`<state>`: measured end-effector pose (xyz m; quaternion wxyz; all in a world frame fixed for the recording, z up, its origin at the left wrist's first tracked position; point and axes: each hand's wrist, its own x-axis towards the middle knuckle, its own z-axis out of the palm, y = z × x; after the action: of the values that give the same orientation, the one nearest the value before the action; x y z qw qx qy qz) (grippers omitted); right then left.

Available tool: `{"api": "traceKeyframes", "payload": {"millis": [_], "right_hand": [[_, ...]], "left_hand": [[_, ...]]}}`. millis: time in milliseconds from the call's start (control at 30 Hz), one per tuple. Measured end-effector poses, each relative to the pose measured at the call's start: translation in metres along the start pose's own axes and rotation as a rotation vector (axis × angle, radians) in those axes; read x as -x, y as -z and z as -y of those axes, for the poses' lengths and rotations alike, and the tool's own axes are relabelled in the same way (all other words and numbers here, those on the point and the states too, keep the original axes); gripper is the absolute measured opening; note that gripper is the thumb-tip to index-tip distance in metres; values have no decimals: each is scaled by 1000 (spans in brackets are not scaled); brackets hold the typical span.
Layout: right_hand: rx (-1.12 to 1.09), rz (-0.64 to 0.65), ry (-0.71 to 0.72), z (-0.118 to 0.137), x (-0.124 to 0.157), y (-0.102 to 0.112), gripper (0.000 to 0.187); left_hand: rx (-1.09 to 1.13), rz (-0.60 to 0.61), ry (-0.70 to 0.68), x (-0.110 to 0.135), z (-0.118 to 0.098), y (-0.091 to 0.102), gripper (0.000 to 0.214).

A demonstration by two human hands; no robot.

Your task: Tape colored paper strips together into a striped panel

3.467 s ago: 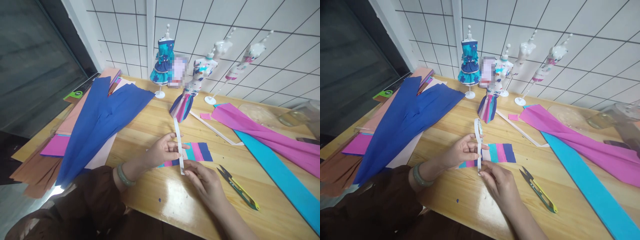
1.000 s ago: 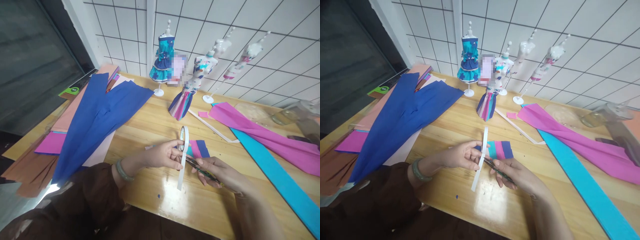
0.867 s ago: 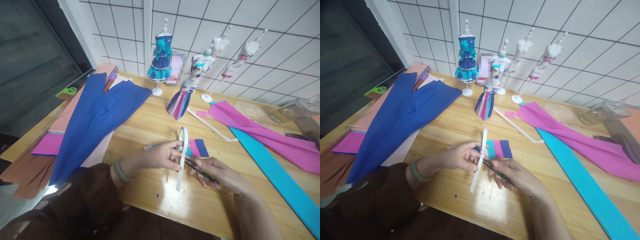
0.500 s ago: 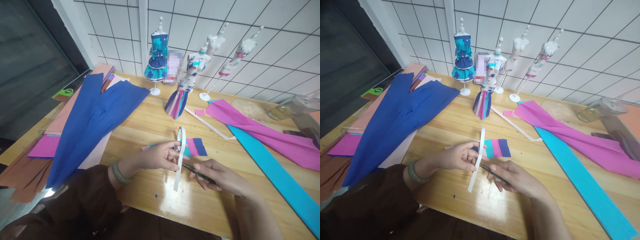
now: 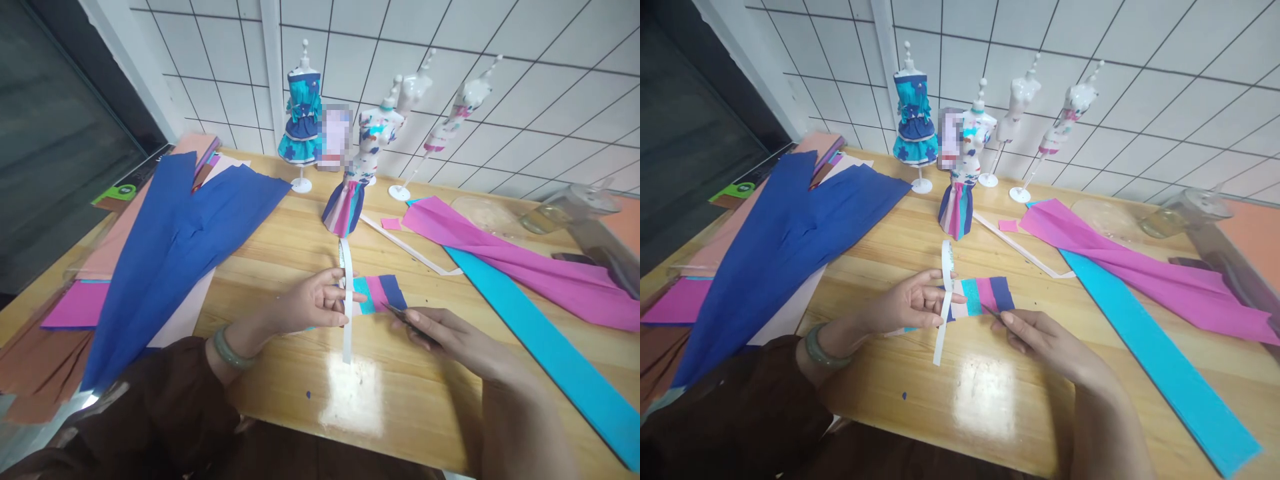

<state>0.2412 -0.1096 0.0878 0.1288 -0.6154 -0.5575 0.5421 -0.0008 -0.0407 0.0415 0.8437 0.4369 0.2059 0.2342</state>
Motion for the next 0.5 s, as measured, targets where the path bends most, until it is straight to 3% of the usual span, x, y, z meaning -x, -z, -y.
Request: {"api": "traceKeyframes", "payload": {"millis": [133,333,500], "right_hand": [[-76,106,28,1,-5,-11,47],[-112,168,110,2,-12,-23,45],[-119,162,115,2,-14,-30,45]], "left_hand": [[-62,-72,-66,-2,-2,5,67],[-241,-306,-202,-9,-5,11,56],[-261,-296,-192,-12,-3,16,58]]}}
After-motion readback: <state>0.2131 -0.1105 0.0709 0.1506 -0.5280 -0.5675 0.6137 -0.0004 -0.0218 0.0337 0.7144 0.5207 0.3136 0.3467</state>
